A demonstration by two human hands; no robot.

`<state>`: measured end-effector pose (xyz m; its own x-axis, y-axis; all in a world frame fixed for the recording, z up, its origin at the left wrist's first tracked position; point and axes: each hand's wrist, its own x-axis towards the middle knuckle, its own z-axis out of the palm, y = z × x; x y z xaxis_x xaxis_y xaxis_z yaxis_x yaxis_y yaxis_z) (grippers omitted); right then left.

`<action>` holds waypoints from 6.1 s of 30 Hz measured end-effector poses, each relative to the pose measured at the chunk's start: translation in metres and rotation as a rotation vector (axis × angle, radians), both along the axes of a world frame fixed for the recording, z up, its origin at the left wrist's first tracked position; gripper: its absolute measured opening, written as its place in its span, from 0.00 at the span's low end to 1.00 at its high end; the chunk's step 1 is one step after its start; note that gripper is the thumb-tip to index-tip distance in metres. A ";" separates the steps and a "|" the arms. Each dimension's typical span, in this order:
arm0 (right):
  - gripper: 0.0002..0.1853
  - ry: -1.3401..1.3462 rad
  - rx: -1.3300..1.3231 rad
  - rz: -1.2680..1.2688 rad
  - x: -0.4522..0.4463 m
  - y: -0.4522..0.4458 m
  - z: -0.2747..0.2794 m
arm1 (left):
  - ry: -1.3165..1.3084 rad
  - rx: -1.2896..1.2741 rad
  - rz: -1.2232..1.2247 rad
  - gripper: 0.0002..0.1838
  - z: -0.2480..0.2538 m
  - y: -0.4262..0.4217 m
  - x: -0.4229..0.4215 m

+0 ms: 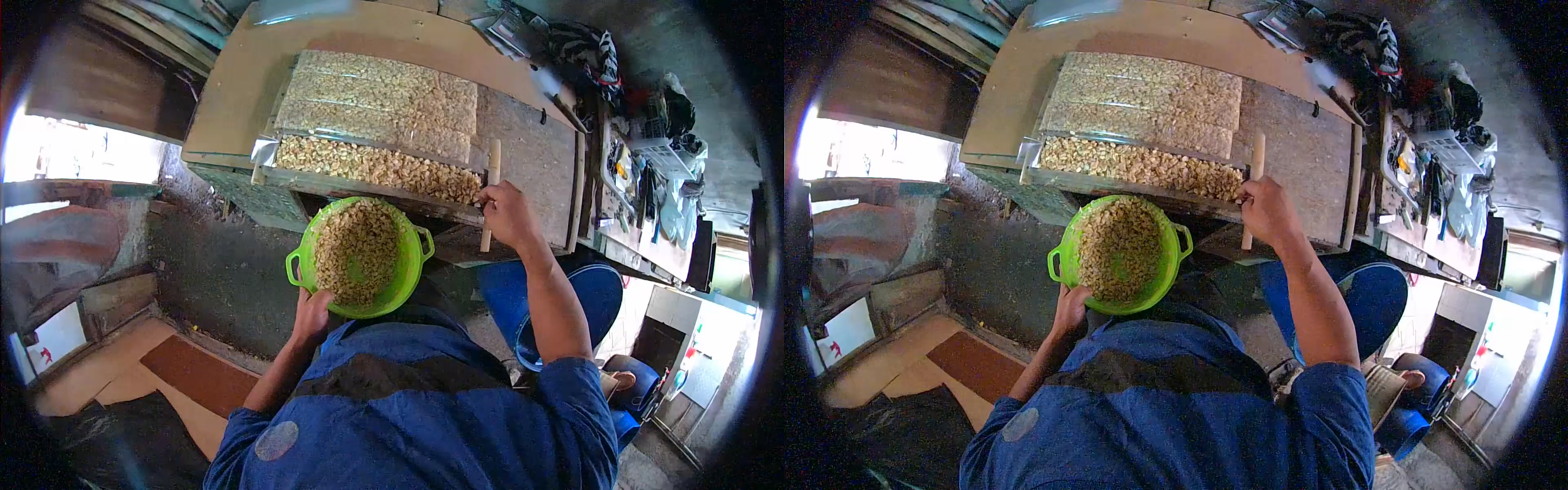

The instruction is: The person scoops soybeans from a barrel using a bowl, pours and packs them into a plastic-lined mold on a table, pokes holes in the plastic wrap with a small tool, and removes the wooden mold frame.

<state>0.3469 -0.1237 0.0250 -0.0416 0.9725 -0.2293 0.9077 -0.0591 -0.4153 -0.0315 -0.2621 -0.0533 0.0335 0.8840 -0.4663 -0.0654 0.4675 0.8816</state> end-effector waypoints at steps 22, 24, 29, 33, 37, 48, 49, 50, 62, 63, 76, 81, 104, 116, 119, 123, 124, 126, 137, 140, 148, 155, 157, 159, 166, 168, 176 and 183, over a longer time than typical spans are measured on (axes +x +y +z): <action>0.14 0.088 -0.568 0.686 -0.167 -0.061 -0.051 | 0.157 0.116 -0.181 0.32 -0.020 -0.002 -0.010; 0.10 0.208 -0.330 0.594 -0.160 -0.064 -0.055 | 0.096 0.060 -0.187 0.32 -0.022 -0.002 -0.011; 0.07 0.582 0.050 0.267 -0.115 -0.039 -0.002 | 0.484 0.377 -0.404 0.32 -0.057 -0.014 -0.035; 0.07 0.544 0.184 -0.165 -0.078 -0.014 0.050 | 0.337 0.217 -0.172 0.10 -0.022 -0.009 -0.008; 0.10 0.327 0.256 -0.114 -0.049 0.008 0.018 | 0.231 0.077 -0.010 0.08 0.004 0.000 0.007; 0.11 0.165 0.194 -0.215 -0.034 0.004 0.012 | 0.485 0.325 -0.221 0.08 -0.025 -0.010 -0.009; 0.11 0.165 0.190 -0.211 -0.036 0.004 0.014 | 0.527 0.349 -0.247 0.08 -0.017 -0.009 -0.009; 0.11 0.224 0.191 -0.261 -0.038 0.006 0.018 | 0.582 0.385 -0.302 0.08 -0.009 -0.006 -0.007; 0.09 0.032 0.336 0.061 -0.044 0.018 -0.020 | 0.551 0.318 -0.275 0.07 -0.018 -0.013 -0.014; 0.09 0.047 0.310 -0.018 -0.047 0.019 -0.019 | 0.497 0.291 -0.207 0.07 -0.013 -0.013 -0.012; 0.11 0.015 0.248 -0.105 -0.020 0.018 -0.015 | 0.295 0.071 -0.076 0.10 -0.027 -0.022 -0.015; 0.11 -0.070 0.268 -0.116 -0.009 0.013 -0.018 | 0.635 0.355 -0.395 0.15 0.000 -0.013 -0.015; 0.07 0.343 0.324 -0.215 -0.037 -0.002 0.025 | 0.559 0.288 -0.209 0.09 -0.014 -0.018 -0.017; 0.10 0.155 0.309 0.007 -0.048 0.013 -0.011 | 0.064 -0.040 0.367 0.10 -0.006 -0.056 -0.064; 0.11 0.261 0.349 -0.116 -0.051 0.012 -0.007 | 0.460 0.173 0.228 0.08 -0.023 -0.083 -0.099; 0.08 0.135 0.423 -0.116 -0.053 0.016 -0.005 | 0.240 0.138 0.458 0.07 0.009 -0.072 -0.116; 0.07 0.145 0.414 -0.099 -0.054 0.016 -0.002 | -0.224 -0.016 0.666 0.06 0.022 -0.065 -0.120; 0.08 0.180 0.389 -0.151 -0.055 0.013 0.005 | -0.221 0.023 0.725 0.07 0.050 -0.043 -0.121; 0.11 0.368 0.337 -0.673 0.013 -0.059 -0.064 | -0.338 0.174 0.992 0.09 0.028 0.074 -0.189; 0.10 0.553 0.262 -0.766 0.007 -0.069 -0.081 | -0.243 0.232 0.743 0.19 0.034 0.113 -0.188; 0.15 0.933 0.179 -0.959 -0.032 -0.062 -0.060 | -0.320 0.131 0.643 0.24 -0.008 0.192 -0.214; 0.17 0.260 0.382 -0.762 -0.081 -0.064 -0.007 | -0.343 0.125 0.727 0.27 -0.021 0.227 -0.214; 0.15 0.180 0.307 -0.595 -0.103 -0.058 0.006 | -0.348 0.116 0.696 0.28 -0.024 0.237 -0.215; 0.13 0.246 0.320 -0.509 -0.125 -0.048 0.007 | -0.323 0.135 0.761 0.28 -0.024 0.244 -0.212; 0.14 0.514 0.044 -0.382 -0.197 0.006 0.008 | -0.336 0.067 0.711 0.30 -0.053 0.265 -0.223; 0.14 0.479 0.014 -0.376 -0.204 0.016 0.011 | -0.296 0.109 0.708 0.31 -0.044 0.267 -0.219; 0.15 0.494 0.018 -0.376 -0.217 0.001 0.002 | -0.177 0.021 0.627 0.32 -0.021 0.277 -0.214; 0.14 0.662 0.075 -0.423 -0.234 0.003 -0.003 | -0.163 0.023 0.495 0.35 -0.011 0.278 -0.216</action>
